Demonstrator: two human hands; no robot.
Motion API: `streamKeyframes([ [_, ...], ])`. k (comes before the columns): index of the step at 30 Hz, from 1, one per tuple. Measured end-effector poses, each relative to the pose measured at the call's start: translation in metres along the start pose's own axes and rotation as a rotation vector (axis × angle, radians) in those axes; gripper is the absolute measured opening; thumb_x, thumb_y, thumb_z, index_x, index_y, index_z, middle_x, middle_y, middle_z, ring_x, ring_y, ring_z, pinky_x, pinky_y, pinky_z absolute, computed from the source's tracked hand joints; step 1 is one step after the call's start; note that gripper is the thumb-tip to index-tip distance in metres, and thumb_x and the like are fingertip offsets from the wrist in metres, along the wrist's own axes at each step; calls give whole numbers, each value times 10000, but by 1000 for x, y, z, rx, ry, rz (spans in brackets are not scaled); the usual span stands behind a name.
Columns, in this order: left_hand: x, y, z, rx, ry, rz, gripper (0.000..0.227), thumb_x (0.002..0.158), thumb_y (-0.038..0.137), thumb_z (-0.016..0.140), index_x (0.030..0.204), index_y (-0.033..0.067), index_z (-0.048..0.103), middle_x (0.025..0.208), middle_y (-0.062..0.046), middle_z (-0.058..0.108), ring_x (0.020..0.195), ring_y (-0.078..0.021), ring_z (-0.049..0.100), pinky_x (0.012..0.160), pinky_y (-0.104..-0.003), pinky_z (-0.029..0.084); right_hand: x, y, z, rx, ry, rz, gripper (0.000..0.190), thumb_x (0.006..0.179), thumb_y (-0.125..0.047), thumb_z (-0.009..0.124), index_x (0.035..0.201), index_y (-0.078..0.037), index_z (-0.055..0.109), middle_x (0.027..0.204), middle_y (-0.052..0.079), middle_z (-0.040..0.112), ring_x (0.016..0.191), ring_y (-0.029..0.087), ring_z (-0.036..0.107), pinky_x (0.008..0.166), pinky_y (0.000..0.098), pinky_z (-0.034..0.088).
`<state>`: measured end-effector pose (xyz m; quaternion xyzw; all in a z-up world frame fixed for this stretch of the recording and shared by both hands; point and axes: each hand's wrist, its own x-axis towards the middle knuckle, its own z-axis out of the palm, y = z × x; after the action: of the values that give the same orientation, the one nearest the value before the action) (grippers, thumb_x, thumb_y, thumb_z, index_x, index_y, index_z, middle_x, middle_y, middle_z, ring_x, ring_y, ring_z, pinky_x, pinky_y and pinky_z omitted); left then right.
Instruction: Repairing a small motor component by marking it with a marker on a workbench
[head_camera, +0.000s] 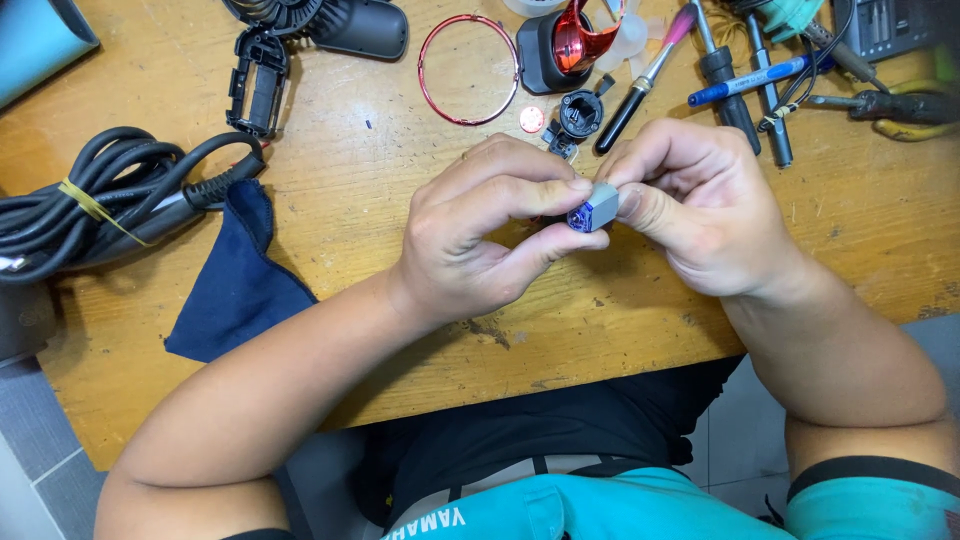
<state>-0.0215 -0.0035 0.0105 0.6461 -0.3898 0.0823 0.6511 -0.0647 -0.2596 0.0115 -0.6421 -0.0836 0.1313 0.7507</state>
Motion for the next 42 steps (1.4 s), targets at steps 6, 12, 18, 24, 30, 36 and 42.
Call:
streamKeyframes([
  [6, -3, -1, 0, 21, 26, -62, 410, 1027, 77, 1002, 1334, 0, 743, 1245, -217, 816, 1143, -339, 845, 1068, -418, 726, -1, -10, 4, -169, 45, -28, 188, 1150, -162, 733, 1257, -9, 709, 1205, 137, 817, 1083, 191, 825, 985, 273, 710],
  [12, -5, -2, -1, 2, 44, -135, 411, 1035, 109, 981, 1350, 14, 735, 1263, -219, 821, 1176, -340, 845, 1110, -424, 713, -2, -15, 14, -326, 115, -91, 191, 1155, -53, 725, 1297, 72, 695, 1239, 213, 794, 1141, 266, 814, 1035, 317, 697],
  [18, -4, -4, -2, -10, 47, -134, 419, 993, 130, 1005, 1304, 5, 754, 1207, -203, 814, 1119, -324, 833, 1048, -403, 706, 0, -14, 20, -402, 97, -294, 110, 1145, 23, 709, 1204, 112, 683, 1137, 255, 769, 1073, 349, 775, 989, 400, 645],
  [24, -5, -8, -1, -25, 44, -117, 393, 991, 148, 995, 1271, 7, 759, 1189, -189, 807, 1095, -330, 822, 1022, -414, 696, 1, -16, 21, -449, 91, -331, 84, 1121, 70, 731, 1176, 120, 691, 1108, 259, 771, 1044, 359, 789, 974, 404, 654],
  [30, -2, 0, -3, -152, 57, -210, 373, 1050, 79, 929, 1298, 60, 650, 1331, -229, 767, 1283, -359, 800, 1175, -459, 691, 8, -24, 11, -489, 105, -378, 213, 1148, 0, 717, 1273, 166, 669, 1164, 302, 765, 1105, 386, 778, 1020, 430, 654],
  [36, 2, -6, -6, -232, 196, -310, 356, 1103, -78, 790, 1282, 40, 507, 1354, -346, 740, 1360, -428, 782, 1184, -451, 705, 8, -26, -32, -667, 342, -424, 184, 1385, 122, 661, 1525, 175, 554, 1381, 368, 707, 1303, 435, 756, 1169, 484, 660],
  [42, -2, -21, -9, -50, 116, -235, 330, 1113, -89, 815, 1360, -12, 610, 1341, -266, 751, 1326, -381, 786, 1213, -442, 686, 11, -26, -45, -802, 359, -419, 104, 1376, 140, 684, 1444, 180, 616, 1359, 337, 719, 1298, 430, 738, 1142, 500, 621],
])
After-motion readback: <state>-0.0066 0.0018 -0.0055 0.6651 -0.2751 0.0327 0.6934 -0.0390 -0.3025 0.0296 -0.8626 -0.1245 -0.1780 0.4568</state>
